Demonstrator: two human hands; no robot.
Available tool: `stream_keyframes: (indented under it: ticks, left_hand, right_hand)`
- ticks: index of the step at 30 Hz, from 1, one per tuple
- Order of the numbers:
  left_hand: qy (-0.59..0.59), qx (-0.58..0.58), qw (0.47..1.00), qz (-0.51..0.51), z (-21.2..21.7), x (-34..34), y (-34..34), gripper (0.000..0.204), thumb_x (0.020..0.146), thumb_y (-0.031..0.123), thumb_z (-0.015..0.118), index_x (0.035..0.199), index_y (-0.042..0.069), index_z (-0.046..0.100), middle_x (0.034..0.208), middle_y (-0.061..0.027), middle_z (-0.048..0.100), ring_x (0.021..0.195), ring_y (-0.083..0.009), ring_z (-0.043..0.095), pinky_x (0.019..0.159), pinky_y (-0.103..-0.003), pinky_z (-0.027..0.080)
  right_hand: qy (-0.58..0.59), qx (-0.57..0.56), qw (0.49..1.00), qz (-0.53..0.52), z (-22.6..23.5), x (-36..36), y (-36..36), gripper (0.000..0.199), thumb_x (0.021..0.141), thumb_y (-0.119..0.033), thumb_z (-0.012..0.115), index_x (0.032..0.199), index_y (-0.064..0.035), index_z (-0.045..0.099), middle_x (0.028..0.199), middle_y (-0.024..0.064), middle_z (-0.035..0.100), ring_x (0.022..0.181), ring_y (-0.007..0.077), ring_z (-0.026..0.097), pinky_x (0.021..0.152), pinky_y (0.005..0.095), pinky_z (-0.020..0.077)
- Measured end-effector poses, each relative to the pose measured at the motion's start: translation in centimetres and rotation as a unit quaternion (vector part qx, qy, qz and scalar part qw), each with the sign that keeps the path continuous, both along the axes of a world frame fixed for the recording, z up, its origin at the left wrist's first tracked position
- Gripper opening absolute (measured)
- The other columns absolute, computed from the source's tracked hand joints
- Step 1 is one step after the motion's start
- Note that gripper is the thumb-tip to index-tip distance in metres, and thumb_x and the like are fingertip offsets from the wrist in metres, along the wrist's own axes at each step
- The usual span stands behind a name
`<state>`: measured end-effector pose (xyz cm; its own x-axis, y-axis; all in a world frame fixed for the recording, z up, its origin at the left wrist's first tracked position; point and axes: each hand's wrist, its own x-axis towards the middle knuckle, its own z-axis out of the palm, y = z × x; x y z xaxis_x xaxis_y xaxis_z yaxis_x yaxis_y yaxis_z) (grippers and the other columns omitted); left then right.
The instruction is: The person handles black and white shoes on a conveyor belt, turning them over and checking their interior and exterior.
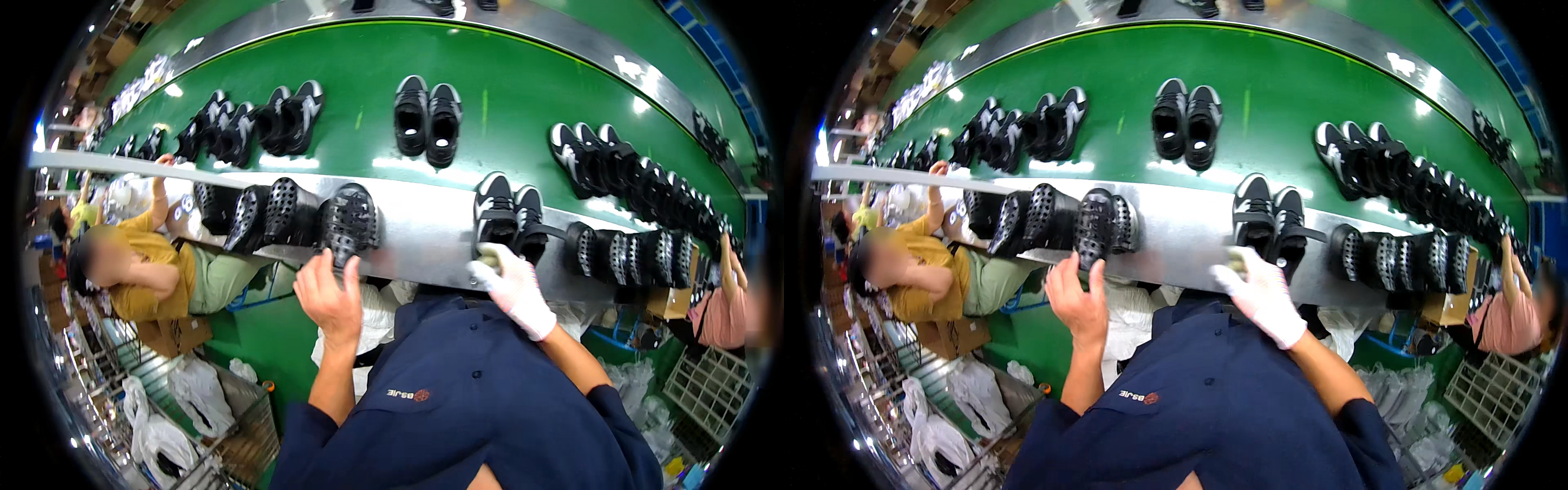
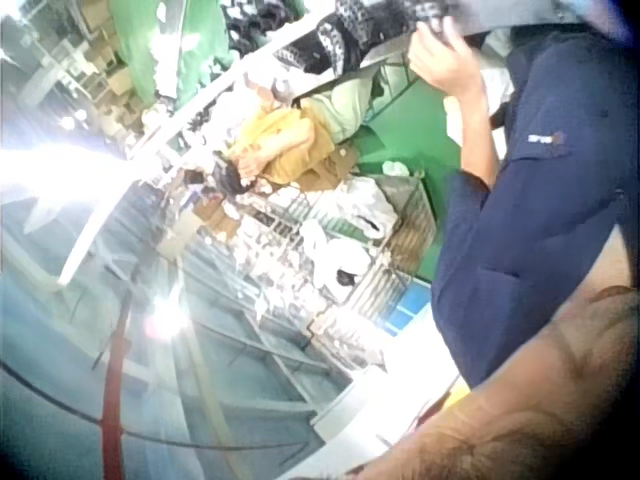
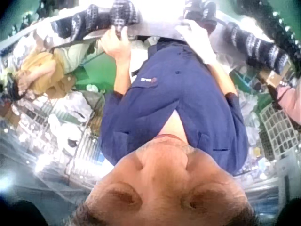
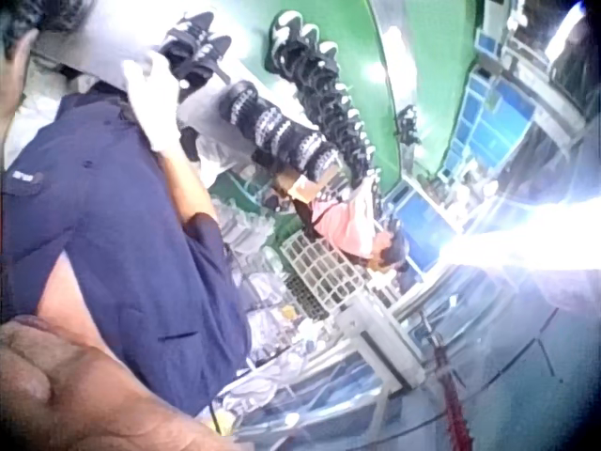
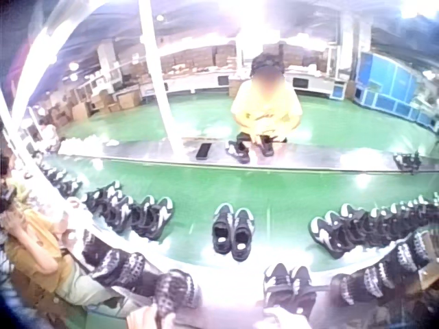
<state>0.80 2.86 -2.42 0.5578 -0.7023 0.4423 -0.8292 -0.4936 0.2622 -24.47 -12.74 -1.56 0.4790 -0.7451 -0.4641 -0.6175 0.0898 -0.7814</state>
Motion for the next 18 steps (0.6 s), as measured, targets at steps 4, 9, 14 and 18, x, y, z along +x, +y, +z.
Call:
stream_keyframes:
  ticks: [4, 9, 14, 18]
  left_hand:
    - [0.161, -0.024, 0.952, -0.258, 1.8, -6.5, -4.1, 0.047, 0.077, 0.018, 0.087, 0.117, 0.000, 0.069, 0.111, -0.0169, 0.066, 0.100, -0.0363, 0.063, 0.090, -0.047, 0.050]
    - [0.528, -0.065, 0.834, -0.150, 0.9, -8.2, -9.3, 0.042, 0.088, 0.021, 0.080, 0.120, -0.001, 0.065, 0.120, -0.0155, 0.065, 0.113, -0.0305, 0.061, 0.084, -0.039, 0.055]
    - [0.699, -0.051, 0.687, -0.190, -3.1, -9.6, -12.5, 0.028, 0.092, 0.004, 0.075, 0.118, 0.003, 0.066, 0.105, -0.0025, 0.070, 0.093, -0.0100, 0.063, 0.084, -0.027, 0.053]
    - [0.709, -0.081, 0.687, -0.137, -6.0, -12.5, -12.9, 0.023, 0.091, 0.005, 0.075, 0.113, 0.003, 0.068, 0.096, -0.0015, 0.069, 0.086, -0.0095, 0.062, 0.078, -0.026, 0.052]
  right_hand:
    - [-0.241, 0.143, 0.956, -0.085, -0.4, 3.5, 1.6, 0.059, 0.094, -0.039, 0.078, 0.133, 0.0023, 0.061, 0.125, 0.0099, 0.070, 0.114, 0.0223, 0.066, 0.099, 0.0371, 0.0534]
    - [-0.258, 0.402, 0.871, -0.119, 0.2, -0.2, 0.2, 0.036, 0.092, -0.026, 0.074, 0.123, -0.0082, 0.067, 0.103, 0.0011, 0.070, 0.094, 0.0113, 0.065, 0.080, 0.0296, 0.0528]
    - [0.010, -0.082, 0.996, 0.045, 1.7, -1.6, 1.2, 0.061, 0.092, -0.044, 0.071, 0.134, -0.0009, 0.060, 0.104, 0.0186, 0.074, 0.095, 0.0321, 0.073, 0.083, 0.0407, 0.0563]
    - [0.150, -0.190, 0.967, 0.083, 3.2, -2.5, 2.4, 0.066, 0.088, -0.055, 0.075, 0.121, 0.0001, 0.060, 0.094, 0.0232, 0.072, 0.089, 0.0416, 0.072, 0.079, 0.0486, 0.0572]
